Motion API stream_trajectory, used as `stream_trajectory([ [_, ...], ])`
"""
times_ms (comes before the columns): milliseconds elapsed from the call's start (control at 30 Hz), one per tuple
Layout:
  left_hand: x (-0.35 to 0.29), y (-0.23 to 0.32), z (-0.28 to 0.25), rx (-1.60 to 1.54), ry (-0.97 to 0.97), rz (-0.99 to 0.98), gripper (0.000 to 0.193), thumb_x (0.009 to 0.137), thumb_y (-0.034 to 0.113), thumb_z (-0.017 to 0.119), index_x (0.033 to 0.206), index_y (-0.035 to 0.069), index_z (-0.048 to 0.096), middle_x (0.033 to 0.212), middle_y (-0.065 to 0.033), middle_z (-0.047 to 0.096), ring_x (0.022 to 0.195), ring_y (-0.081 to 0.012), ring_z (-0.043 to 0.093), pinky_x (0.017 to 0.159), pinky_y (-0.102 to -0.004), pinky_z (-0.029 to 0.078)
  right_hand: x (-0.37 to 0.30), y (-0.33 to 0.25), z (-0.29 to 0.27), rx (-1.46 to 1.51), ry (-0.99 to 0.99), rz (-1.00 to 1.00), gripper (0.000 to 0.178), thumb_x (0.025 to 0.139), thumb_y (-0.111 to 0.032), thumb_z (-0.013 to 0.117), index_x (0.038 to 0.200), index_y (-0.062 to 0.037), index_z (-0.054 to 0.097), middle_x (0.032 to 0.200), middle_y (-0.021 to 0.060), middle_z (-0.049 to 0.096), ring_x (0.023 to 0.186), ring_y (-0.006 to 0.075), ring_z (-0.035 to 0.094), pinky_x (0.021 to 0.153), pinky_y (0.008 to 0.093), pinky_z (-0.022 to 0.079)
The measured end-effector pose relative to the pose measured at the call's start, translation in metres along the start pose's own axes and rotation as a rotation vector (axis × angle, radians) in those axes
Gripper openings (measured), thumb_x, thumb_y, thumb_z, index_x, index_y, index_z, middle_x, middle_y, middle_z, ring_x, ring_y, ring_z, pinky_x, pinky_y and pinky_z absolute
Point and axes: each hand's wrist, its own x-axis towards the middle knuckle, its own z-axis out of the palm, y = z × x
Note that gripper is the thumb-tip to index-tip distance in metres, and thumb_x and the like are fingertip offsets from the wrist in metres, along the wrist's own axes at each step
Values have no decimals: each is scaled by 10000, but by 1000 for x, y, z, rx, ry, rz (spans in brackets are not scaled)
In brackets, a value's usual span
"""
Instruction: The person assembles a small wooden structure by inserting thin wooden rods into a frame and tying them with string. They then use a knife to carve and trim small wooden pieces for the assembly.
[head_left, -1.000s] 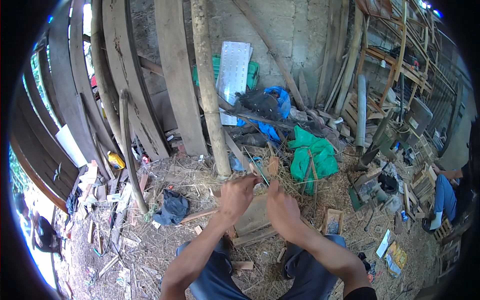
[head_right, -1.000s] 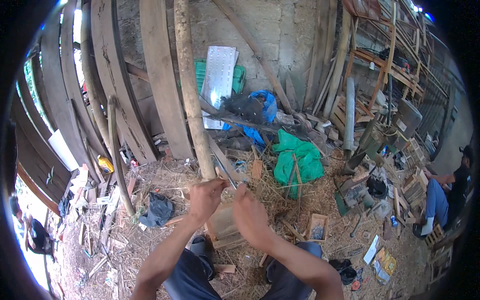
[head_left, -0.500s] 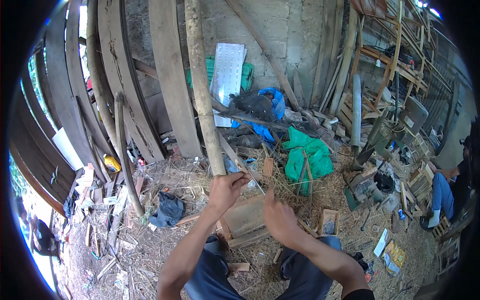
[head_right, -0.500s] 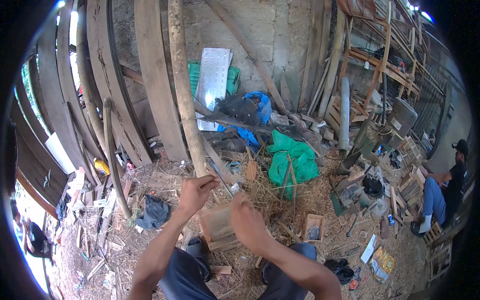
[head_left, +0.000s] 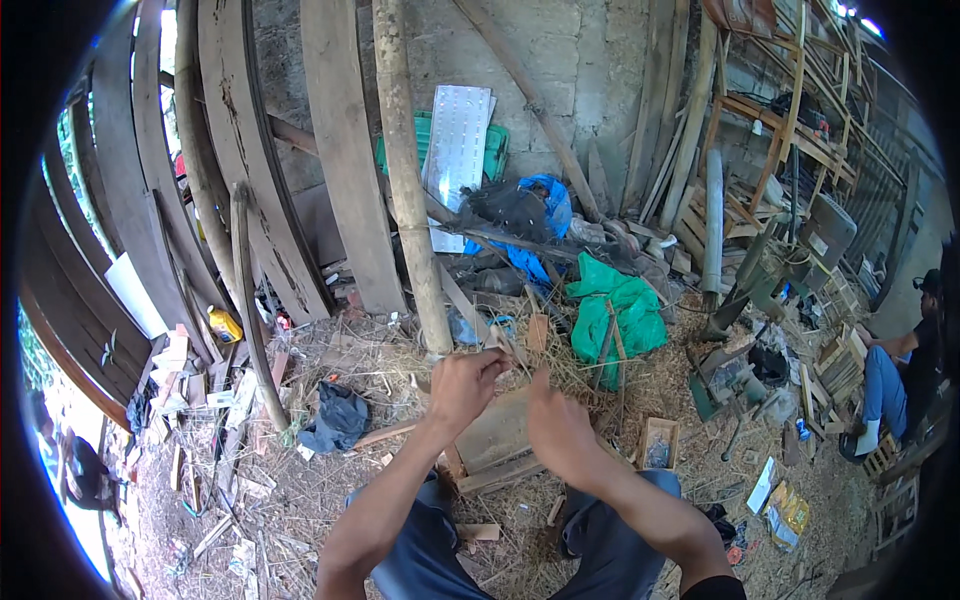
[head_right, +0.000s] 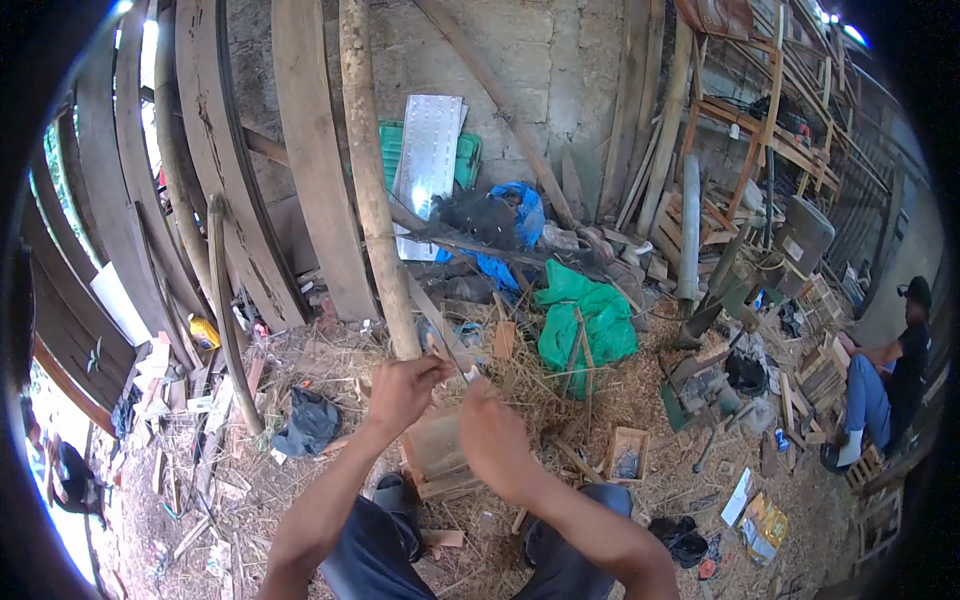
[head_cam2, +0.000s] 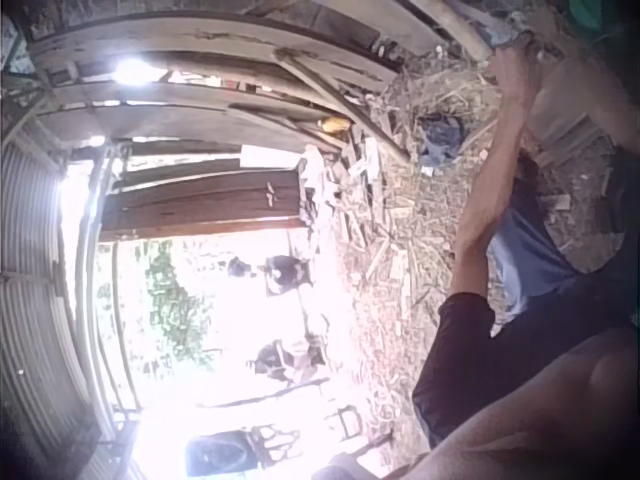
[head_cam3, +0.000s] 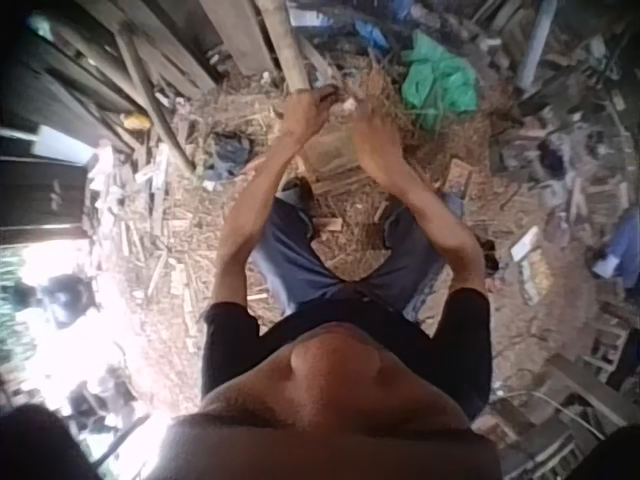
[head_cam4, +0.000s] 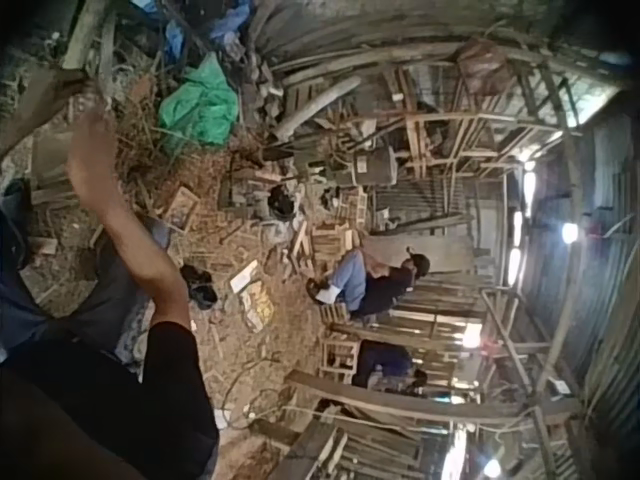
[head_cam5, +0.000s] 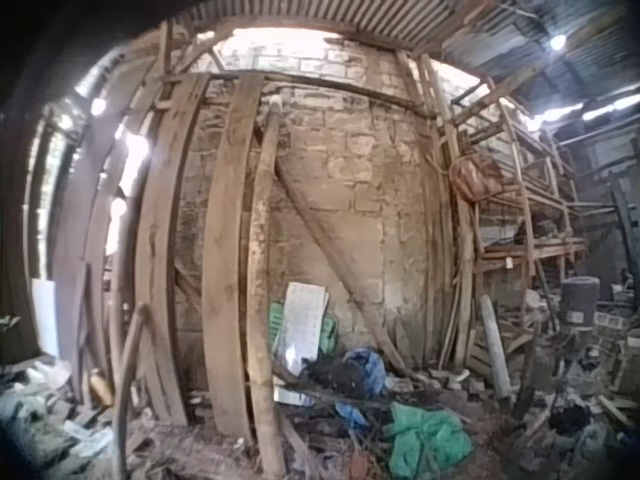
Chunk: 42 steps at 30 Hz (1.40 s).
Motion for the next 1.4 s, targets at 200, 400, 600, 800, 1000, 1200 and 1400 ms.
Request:
stream_trajectory([
  [200, -2, 4, 25, 236, 181, 357, 178, 745, 0, 577, 887, 75, 655, 733, -55, 662, 601, -255, 633, 532, -365, 512, 23, -1, -9, 186, -116, 131, 225, 839, 11, 398, 1039, 115, 396, 876, 373, 576, 859, 521, 581, 723, 537, 487],
  [400, -2, -2, 24, 205, 138, 287, 197, 730, -21, 564, 879, 70, 652, 723, -85, 648, 609, -258, 636, 536, -376, 511, 8, 0, -8, 219, -112, 143, 217, 837, 17, 394, 1034, 108, 401, 838, 362, 584, 835, 513, 587, 734, 550, 476],
  [600, 6, -12, 7, -125, 128, 121, 92, 793, 113, 660, 858, 68, 708, 657, -121, 649, 505, -264, 608, 474, -363, 486, 7, 15, -6, 177, -125, 47, 185, 852, -11, 404, 1025, 56, 412, 881, 338, 592, 812, 480, 603, 706, 561, 470],
  [800, 8, -14, -18, -540, -52, -81, 154, 868, 132, 656, 942, -2, 674, 666, -58, 638, 602, -76, 563, 554, -250, 453, 17, 44, -12, 112, 57, -139, 156, 927, -121, 450, 1011, -2, 395, 824, 235, 596, 734, 467, 571, 640, 550, 433],
  [1000, 1, -4, -19, -970, -345, -59, 205, 900, 129, 619, 988, -55, 635, 861, -59, 655, 774, -95, 592, 671, -256, 488, 30, 52, -24, 86, 164, -317, 138, 874, -30, 442, 1010, -8, 439, 1010, 199, 543, 974, 395, 521, 802, 487, 403],
  [1200, -4, -5, -32, -1084, -443, -66, 187, 895, 113, 616, 985, -49, 645, 841, -70, 651, 745, -115, 599, 696, -269, 490, 41, 61, -29, -54, 223, -463, 196, 805, -19, 471, 1001, -25, 475, 969, 144, 515, 979, 323, 497, 837, 424, 380],
  [1400, -10, 1, -36, -1054, -545, -60, 197, 884, 130, 633, 987, -37, 650, 815, -65, 640, 727, -127, 600, 696, -276, 499, 34, 44, -19, -79, 256, -525, 165, 790, -28, 498, 955, -37, 481, 978, 125, 515, 971, 319, 503, 837, 420, 382],
])
